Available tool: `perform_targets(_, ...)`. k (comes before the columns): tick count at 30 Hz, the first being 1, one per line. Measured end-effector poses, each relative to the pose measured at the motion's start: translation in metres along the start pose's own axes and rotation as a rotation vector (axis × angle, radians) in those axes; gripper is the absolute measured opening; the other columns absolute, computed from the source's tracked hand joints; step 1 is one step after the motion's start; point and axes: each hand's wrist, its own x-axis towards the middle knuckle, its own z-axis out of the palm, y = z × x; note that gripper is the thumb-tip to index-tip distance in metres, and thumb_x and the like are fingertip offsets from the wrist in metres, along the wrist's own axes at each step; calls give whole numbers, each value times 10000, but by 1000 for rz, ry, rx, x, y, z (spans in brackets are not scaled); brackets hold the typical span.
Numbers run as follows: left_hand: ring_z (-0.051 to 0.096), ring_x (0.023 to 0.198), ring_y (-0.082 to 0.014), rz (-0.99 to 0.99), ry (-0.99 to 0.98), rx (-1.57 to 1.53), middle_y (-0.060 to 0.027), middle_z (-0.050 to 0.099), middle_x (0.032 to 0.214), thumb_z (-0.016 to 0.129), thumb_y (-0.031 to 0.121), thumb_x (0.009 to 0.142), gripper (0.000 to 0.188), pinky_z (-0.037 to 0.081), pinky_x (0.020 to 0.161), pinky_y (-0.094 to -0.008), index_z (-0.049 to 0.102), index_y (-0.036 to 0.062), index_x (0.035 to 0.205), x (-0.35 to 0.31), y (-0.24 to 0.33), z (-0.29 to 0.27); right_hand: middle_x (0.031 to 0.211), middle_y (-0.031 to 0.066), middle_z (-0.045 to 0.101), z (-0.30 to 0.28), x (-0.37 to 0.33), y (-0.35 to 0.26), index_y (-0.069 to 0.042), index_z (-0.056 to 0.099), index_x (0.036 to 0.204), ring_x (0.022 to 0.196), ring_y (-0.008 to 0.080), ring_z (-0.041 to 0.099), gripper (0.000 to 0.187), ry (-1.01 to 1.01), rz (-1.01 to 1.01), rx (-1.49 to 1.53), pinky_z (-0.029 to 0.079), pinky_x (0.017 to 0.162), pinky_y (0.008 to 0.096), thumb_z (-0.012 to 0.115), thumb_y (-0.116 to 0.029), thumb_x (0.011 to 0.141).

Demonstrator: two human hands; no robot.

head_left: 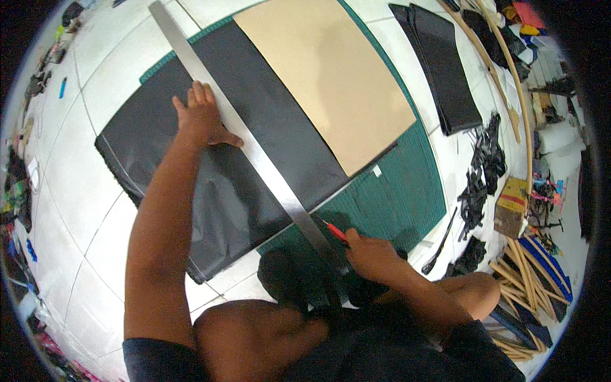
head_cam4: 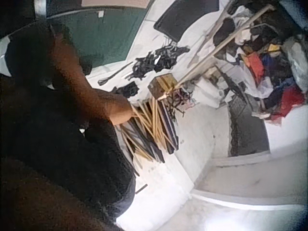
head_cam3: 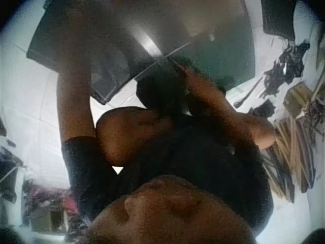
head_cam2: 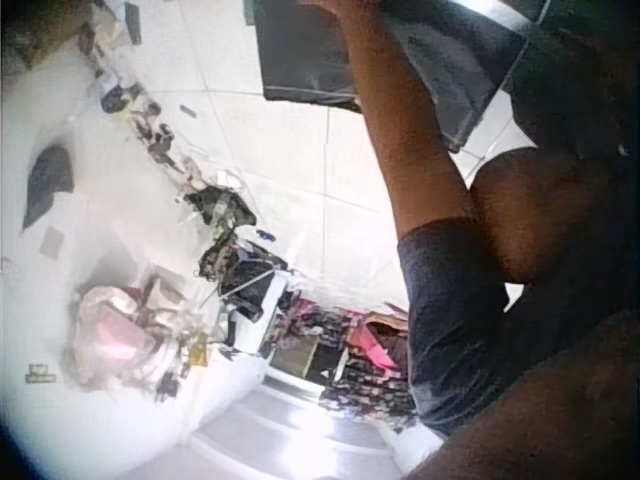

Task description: The person cuts a piece of black leather material using a utility knife and a metal ruler on a green cutting mat.

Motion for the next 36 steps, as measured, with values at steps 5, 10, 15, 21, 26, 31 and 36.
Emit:
perform_targets(5, 181, 1483, -375, -15, -17, -18, -261, 140, 1590, 878, 703, 372, 1574, 174, 1145, -651, 121, -69, 1516, -4, -6, 1, 886, 179, 619, -16, 28, 14, -67, 446, 1112, 805, 313, 660, 279, 518, 21, 801, 561, 703, 467, 570, -270, 966)
perform_targets(10, 165, 1488, -372, -6, -9, -51, -256, 126, 1597, 882, 695, 365, 1580, 167, 1147, -649, 114, -66, 1516, -2, 0, -3, 948, 122, 607, 36, 118, 37, -94, 413, 1153, 775, 255, 654, 284, 996, 133, 1970, 585, 643, 400, 567, -256, 978)
perform_targets(15, 185, 1484, -371, -15, -14, -56, -264, 135, 1592, 891, 686, 350, 1583, 187, 1138, -657, 126, -70, 1512, -4, -2, -2, 921, 103, 587, 32, 129, 37, -82, 411, 1159, 752, 221, 644, 280, 1085, 129, 1935, 582, 641, 378, 560, -250, 993)
perform_targets(21, 179, 1481, -382, 1, 10, -60, -277, 148, 1579, 895, 683, 335, 1593, 203, 1127, -669, 129, -77, 1507, -3, -3, -2, 875, 32, 540, 5, 130, 22, -90, 480, 976, 723, 146, 564, 280, 1030, 194, 1813, 534, 600, 310, 721, -199, 888)
perform_targets(26, 168, 1481, -394, 13, 18, -50, -282, 141, 1577, 896, 686, 325, 1605, 203, 1128, -669, 125, -83, 1505, -2, -2, 2, 803, 12, 548, -4, 137, 17, -107, 491, 886, 714, 140, 563, 274, 1010, 233, 1864, 484, 556, 296, 758, -152, 845)
perform_targets(31, 162, 1482, -398, 6, -15, -54, -286, 131, 1580, 895, 692, 330, 1606, 202, 1133, -662, 123, -86, 1504, -2, 0, -6, 780, 8, 564, -5, 146, 25, -103, 526, 872, 684, 148, 557, 226, 1006, 182, 1929, 465, 544, 346, 740, -60, 812)
perform_targets(36, 164, 1483, -393, 10, -16, -68, -286, 129, 1583, 892, 699, 332, 1613, 191, 1142, -654, 112, -84, 1507, -4, 3, -8, 774, 29, 556, -25, 165, 31, -82, 523, 910, 658, 169, 550, 231, 1302, 26, 2030, 468, 555, 345, 698, 11, 791)
